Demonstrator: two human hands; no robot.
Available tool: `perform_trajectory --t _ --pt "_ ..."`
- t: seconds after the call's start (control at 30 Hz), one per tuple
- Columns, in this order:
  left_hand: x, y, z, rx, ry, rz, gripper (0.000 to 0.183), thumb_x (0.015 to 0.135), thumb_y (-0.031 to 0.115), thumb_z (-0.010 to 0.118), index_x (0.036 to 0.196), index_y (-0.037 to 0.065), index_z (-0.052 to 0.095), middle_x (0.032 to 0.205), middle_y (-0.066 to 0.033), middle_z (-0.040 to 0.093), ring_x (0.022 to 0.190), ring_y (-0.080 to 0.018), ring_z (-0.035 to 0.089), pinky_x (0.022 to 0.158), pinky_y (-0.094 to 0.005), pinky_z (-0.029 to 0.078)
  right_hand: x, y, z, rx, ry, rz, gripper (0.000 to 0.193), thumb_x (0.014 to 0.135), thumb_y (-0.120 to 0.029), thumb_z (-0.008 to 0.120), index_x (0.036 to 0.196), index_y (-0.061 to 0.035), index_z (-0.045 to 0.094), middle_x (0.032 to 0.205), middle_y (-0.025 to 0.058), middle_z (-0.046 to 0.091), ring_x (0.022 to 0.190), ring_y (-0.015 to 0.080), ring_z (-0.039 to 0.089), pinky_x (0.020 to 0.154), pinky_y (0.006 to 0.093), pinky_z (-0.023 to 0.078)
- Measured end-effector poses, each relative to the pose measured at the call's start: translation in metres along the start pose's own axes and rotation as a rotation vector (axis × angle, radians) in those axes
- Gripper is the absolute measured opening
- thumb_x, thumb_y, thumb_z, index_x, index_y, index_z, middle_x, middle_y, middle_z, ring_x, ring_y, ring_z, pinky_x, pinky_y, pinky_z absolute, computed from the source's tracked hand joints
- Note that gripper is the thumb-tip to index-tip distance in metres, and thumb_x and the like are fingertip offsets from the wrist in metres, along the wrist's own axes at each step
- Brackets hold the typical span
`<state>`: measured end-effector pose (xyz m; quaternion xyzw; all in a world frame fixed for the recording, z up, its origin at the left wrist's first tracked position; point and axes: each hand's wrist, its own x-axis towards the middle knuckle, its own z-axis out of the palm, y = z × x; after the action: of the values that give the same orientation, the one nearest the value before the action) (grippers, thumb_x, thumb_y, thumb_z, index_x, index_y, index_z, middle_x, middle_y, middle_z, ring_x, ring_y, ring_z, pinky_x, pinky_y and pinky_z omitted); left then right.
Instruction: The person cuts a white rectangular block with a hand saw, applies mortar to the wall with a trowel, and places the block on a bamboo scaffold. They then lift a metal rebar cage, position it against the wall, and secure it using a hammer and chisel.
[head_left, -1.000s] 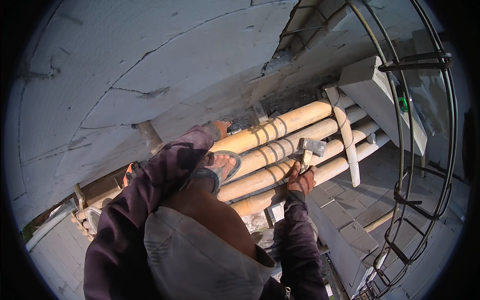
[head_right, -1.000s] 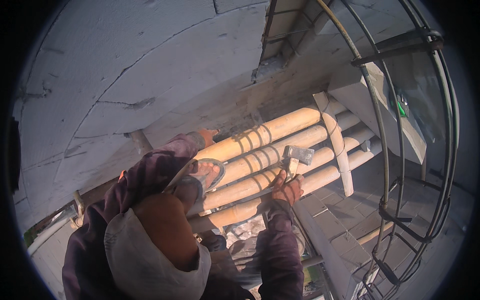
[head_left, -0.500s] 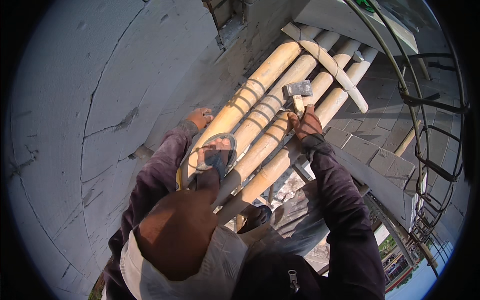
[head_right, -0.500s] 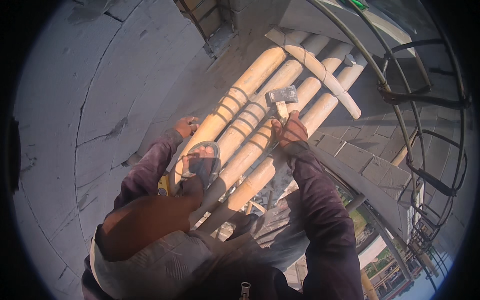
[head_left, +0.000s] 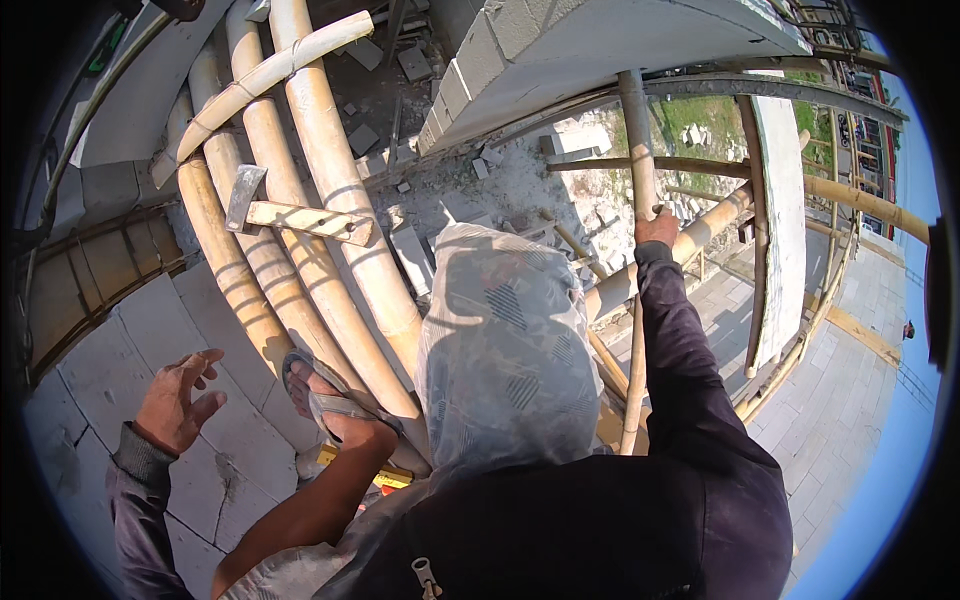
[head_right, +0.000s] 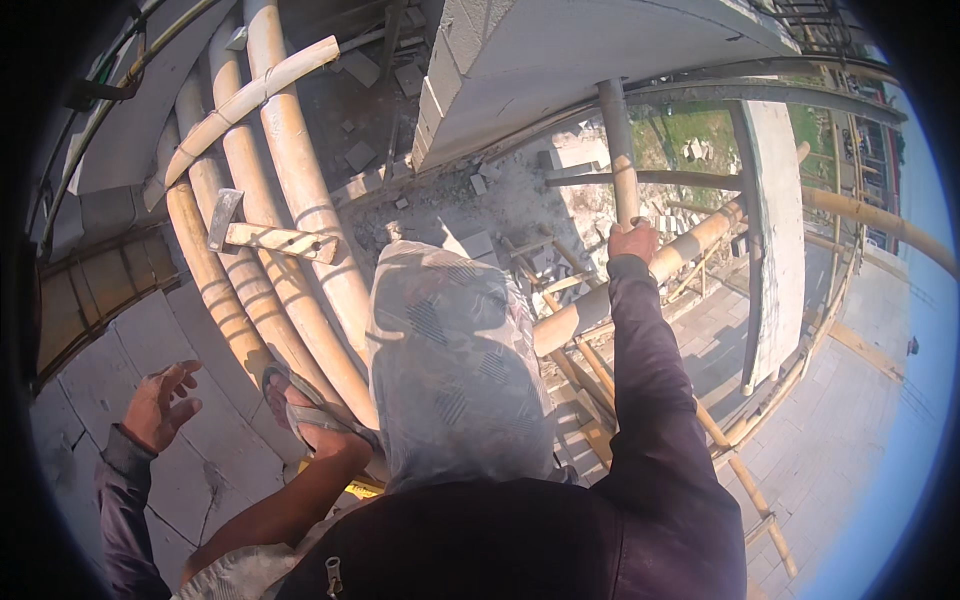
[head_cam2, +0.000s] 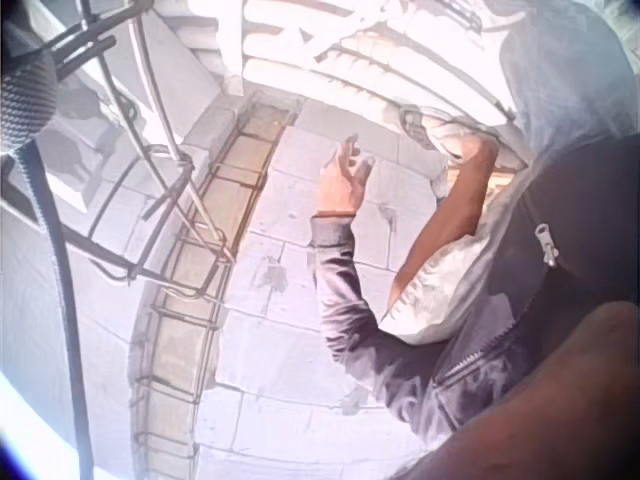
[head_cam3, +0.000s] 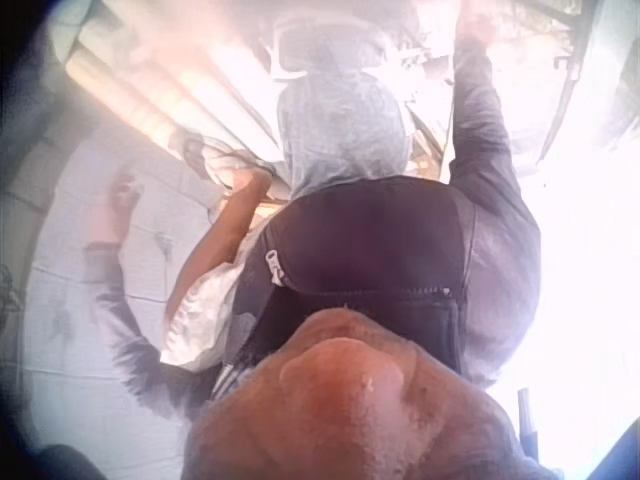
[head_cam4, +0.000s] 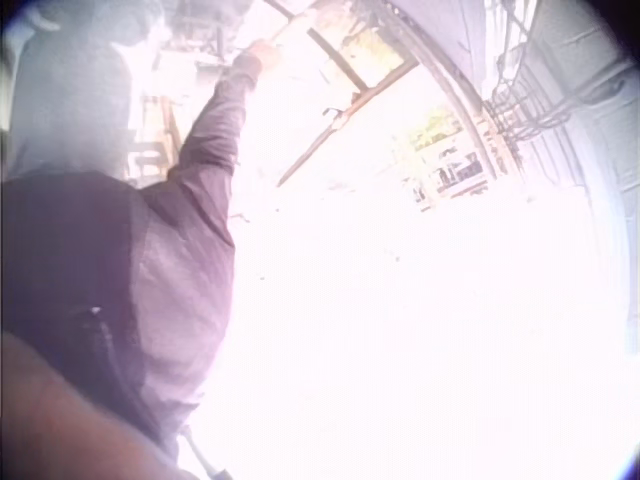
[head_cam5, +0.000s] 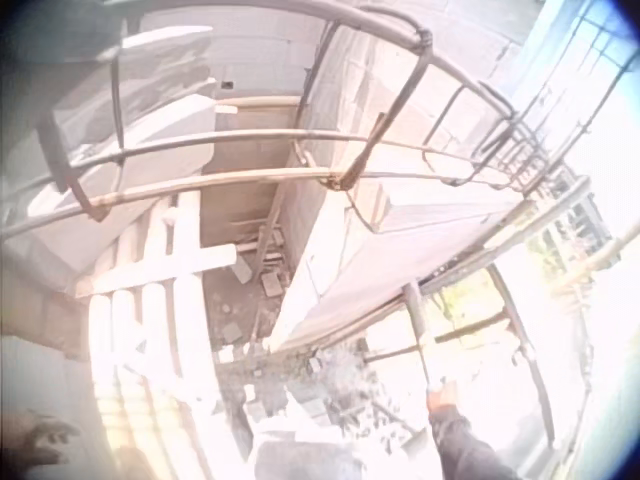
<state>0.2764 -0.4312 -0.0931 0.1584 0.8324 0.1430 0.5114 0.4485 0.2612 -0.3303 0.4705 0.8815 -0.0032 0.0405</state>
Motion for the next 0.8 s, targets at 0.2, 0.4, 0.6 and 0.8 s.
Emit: perform_trajectory --t 0.2,0.4,0.6,0.8 --pt "0.126 0.039 -0.017 0.419 0.221 0.066 0.072 0.078 0.011 0.073 0.143 0.009 0.042 0.133 -0.0209 0.051 0.124 -0.0398 0.048 0.105 -0.0476 0.042 -0.038 0.119 0.053 -0.067 -0.109 0.274 0.103 0.069 -0.06 0.079 0.149 -0.0117 0.037 0.148 0.0264 0.033 0.136 0.0424 0.039 0.108 0.0523 0.039" --pt "0.21 0.091 0.024 0.701 0.434 0.115 0.076 0.081 0.008 0.07 0.148 0.009 0.036 0.152 -0.0227 0.032 0.138 -0.0407 0.036 0.114 -0.0468 0.034 0.023 0.128 0.052 -0.262 -0.098 0.185 0.08 0.077 -0.063 0.069 0.143 -0.0217 0.05 0.156 0.0199 0.027 0.144 0.0395 0.027 0.113 0.0538 0.031" --pt "0.236 0.175 0.127 0.496 0.186 0.412 0.057 0.083 0.006 0.065 0.138 0.007 0.047 0.121 -0.0187 0.058 0.109 -0.0385 0.058 0.092 -0.045 0.05 0.055 0.191 0.102 -0.054 0.27 -0.052 0.061 0.079 -0.046 0.068 0.13 -0.0131 0.063 0.142 0.0189 0.05 0.135 0.0354 0.043 0.11 0.046 0.036" --pt "0.326 0.196 0.244 0.628 -0.464 -0.267 0.09 0.091 0.031 0.058 0.157 0.003 0.002 0.136 -0.0252 0.053 0.123 -0.0353 0.056 0.102 -0.0447 0.046 0.065 0.184 0.099 0.136 0.061 0.586 0.1 0.065 -0.06 0.075 0.132 0.0097 0.049 0.132 0.0267 0.057 0.123 0.0392 0.056 0.104 0.0409 0.044"
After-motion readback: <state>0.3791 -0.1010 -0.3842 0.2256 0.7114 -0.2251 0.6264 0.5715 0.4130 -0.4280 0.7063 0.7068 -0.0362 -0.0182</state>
